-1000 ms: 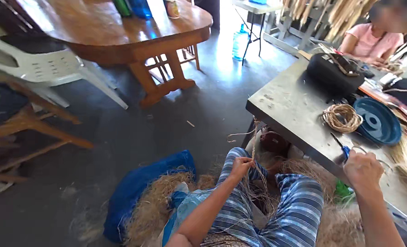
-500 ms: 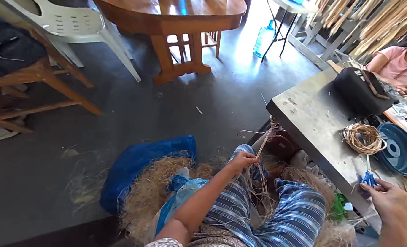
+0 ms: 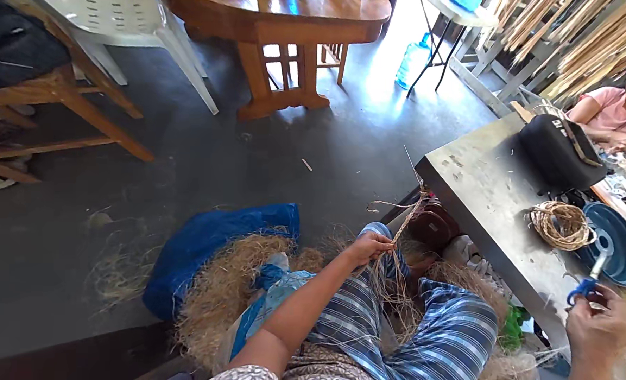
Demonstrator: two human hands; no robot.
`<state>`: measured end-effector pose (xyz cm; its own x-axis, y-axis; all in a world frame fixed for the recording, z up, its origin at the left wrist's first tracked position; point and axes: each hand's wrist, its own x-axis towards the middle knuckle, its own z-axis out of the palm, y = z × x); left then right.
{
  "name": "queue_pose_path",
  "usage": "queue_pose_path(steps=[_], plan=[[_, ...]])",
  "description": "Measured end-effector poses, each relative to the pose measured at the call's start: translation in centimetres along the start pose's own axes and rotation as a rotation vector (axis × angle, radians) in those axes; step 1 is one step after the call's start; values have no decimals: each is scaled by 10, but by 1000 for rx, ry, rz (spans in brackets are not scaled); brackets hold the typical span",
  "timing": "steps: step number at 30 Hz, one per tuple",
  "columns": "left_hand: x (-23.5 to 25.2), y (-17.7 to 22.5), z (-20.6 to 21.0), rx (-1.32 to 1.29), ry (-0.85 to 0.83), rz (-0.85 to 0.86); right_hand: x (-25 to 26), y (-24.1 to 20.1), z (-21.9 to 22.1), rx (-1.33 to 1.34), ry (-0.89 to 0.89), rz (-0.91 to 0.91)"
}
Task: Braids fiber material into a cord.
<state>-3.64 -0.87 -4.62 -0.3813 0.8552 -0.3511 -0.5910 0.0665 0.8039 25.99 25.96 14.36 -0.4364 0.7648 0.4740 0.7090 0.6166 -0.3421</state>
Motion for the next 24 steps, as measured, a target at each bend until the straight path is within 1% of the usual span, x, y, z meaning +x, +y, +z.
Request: queue_pose_path(steps=[2,3,4,6,8,10,13,14,16,18,19,21,24], plan=[[-1,-1,0,3,3,17,-5,-17,-1,125,104,-56],[-1,-1,1,1,3,25,-7,-29,0,220,143,-116],[0,-2,1,0,1,32,-9,-41,0,319,144,-184],[0,-3,1,-4,-1,38,-20,-72,2,461,30,-279],[1,-5,2,-4,1,52,-32,-95,17,503,-106,-374],[0,-5,2,-2,11,58,-41,-108,42,473,-228,-465],[-1,-4,4,18,26,53,-46,-119,84,323,-376,-508],[-2,-4,5,24,30,51,-47,-122,93,238,-401,-493],[-1,-3,5,26,31,51,-45,-132,100,54,-483,-395],[-1,-3,5,22,31,47,-42,-143,98,-121,-651,-235],[0,-3,5,19,32,45,-42,-147,97,-144,-732,-165],[0,-3,4,23,35,47,-49,-149,94,-40,-835,-51],[1,-4,5,34,38,41,-77,-152,87,325,-860,185]])
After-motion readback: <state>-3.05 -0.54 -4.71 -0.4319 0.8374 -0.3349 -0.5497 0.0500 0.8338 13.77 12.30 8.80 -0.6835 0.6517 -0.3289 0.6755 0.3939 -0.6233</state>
